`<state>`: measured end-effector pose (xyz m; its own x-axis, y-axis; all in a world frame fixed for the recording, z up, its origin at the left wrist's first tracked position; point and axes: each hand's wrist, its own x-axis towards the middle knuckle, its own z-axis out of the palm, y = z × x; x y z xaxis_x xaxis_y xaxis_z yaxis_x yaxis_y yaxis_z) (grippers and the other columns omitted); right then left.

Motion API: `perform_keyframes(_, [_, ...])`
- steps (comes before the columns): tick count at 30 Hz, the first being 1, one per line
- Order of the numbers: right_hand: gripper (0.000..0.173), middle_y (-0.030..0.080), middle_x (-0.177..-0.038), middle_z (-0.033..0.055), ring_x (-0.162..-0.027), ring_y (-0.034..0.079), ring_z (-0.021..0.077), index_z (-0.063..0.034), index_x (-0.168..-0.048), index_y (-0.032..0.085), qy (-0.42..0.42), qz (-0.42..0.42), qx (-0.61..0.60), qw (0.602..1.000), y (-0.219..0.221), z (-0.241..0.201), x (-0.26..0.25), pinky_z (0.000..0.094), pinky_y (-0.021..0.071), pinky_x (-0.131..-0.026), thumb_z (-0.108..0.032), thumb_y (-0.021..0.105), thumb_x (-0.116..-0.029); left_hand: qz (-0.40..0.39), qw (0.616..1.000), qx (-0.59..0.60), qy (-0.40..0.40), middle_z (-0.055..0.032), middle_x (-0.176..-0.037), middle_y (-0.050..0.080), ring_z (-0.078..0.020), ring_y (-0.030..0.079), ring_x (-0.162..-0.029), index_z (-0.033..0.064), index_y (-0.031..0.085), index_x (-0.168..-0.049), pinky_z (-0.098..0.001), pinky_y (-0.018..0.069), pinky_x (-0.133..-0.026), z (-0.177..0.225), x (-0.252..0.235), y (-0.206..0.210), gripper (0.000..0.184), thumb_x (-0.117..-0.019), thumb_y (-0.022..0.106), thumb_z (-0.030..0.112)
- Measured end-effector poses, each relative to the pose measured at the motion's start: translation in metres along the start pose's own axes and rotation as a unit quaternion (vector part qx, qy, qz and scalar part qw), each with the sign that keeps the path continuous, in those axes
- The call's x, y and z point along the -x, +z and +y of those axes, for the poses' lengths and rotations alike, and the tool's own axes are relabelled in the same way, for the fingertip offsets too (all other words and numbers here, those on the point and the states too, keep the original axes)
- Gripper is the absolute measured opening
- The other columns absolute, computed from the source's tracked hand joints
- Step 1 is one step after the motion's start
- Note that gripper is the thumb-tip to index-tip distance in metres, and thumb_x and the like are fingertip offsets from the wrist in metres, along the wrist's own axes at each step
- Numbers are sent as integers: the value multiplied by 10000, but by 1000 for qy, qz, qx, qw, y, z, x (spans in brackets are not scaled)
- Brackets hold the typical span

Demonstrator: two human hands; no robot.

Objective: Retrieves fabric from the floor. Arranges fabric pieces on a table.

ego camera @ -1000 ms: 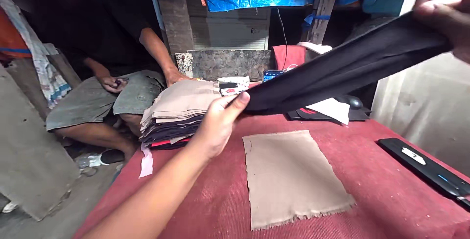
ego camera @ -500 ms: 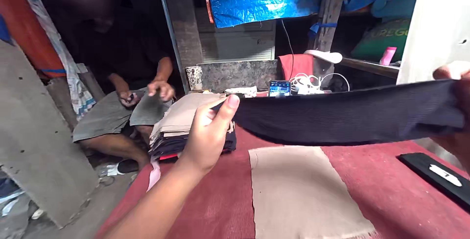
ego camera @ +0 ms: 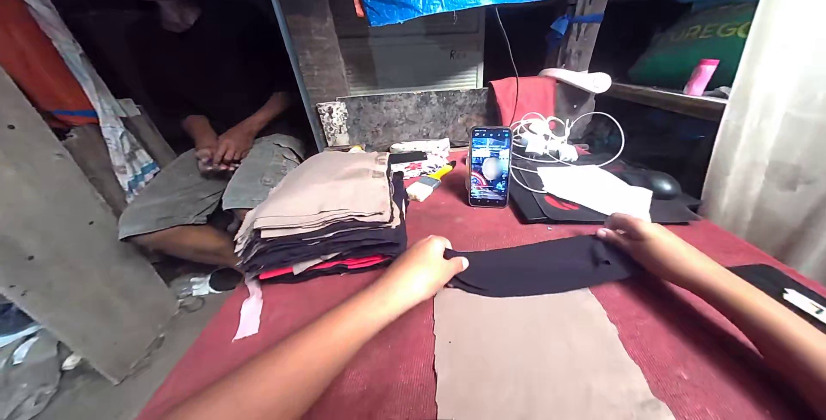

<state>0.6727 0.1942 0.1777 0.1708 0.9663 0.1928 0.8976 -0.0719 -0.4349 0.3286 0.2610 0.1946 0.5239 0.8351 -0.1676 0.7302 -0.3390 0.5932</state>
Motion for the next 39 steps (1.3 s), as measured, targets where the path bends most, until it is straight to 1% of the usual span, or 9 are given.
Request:
perform_keyframes(2, [261, 669, -911, 241, -865, 659, 367, 81, -1075, 646, -14, 8, 19, 1000, 3, 3, -2, 557, 512, -815, -166, 562, -1059, -2, 999, -48, -7, -189, -1055, 671, -251, 669, -937, -45, 636, -1182, -429, 530, -890, 1, -2, -1, 409, -1081, 503, 328])
perform_keyframes(5, [275, 667, -879, 236, -839, 666, 382, 69, -1097, 638, -23, -5, 61, 998, 11, 7, -3, 569, 520, -800, -193, 561, -1061, -2, 990, -138, -16, -225, -1083, 657, -354, 631, -1049, -29, 653, -1161, -548, 469, -935, 0, -4, 1, 448, -1096, 442, 361])
perform_keyframes(7, [284, 665, -843, 227, -817, 671, 389, 62, -1093, 636, -25, -5, 84, 996, 15, 8, -1, 573, 523, -779, -212, 566, -1060, -2, 987, -158, -21, -227, -1118, 658, -369, 622, -1099, -11, 661, -1171, -563, 458, -955, -1, -5, 4, 460, -1100, 426, 378])
perform_keyframes(13, [227, 652, -768, 204, -740, 670, 377, 53, -1011, 636, -65, 51, 82, 993, 21, 12, 1, 569, 533, -704, -169, 598, -1041, 50, 996, -77, 3, -180, -1031, 653, -308, 618, -1004, -3, 684, -1020, -512, 464, -892, -13, -8, 6, 381, -1078, 513, 333])
perform_keyframes(17, [218, 659, -786, 210, -762, 676, 381, 55, -1020, 630, -56, 58, 85, 993, 21, 12, 1, 574, 535, -719, -157, 586, -1046, 63, 996, -60, 8, -151, -1110, 661, -268, 621, -1056, 15, 713, -1076, -474, 471, -938, -17, -7, 6, 353, -1071, 533, 318])
perform_keyframes(26, [221, 638, -722, 221, -702, 674, 414, 66, -1013, 617, -72, 144, 86, 983, 31, 7, 0, 596, 530, -658, -152, 596, -1040, 82, 991, -101, 14, -137, -1093, 651, -271, 624, -1055, 28, 708, -1093, -461, 483, -934, -20, -7, 11, 371, -1084, 496, 332])
perform_keyframes(30, [227, 622, -697, 219, -673, 661, 423, 58, -1031, 608, -57, 179, 90, 978, 30, 1, 3, 600, 512, -619, -166, 576, -1051, 95, 989, -110, 20, -137, -1017, 628, -269, 618, -988, 16, 697, -1036, -455, 488, -886, -20, -6, 11, 370, -1082, 500, 325])
perform_keyframes(36, [228, 644, -751, 228, -730, 691, 449, 45, -958, 606, -87, 173, 177, 965, 42, 4, -1, 599, 541, -621, -166, 591, -1042, 96, 983, -155, 18, -146, -1010, 624, -287, 634, -971, 16, 695, -1049, -457, 504, -868, -20, -7, 13, 375, -1085, 490, 328])
perform_keyframes(39, [187, 642, -926, 282, -873, 665, 494, 89, -923, 644, -177, 217, 158, 947, 39, 14, -6, 628, 547, -738, -89, 665, -977, 130, 979, -147, 59, -148, -965, 622, -293, 637, -922, 9, 698, -1024, -467, 518, -837, -23, -6, 15, 342, -1071, 530, 304])
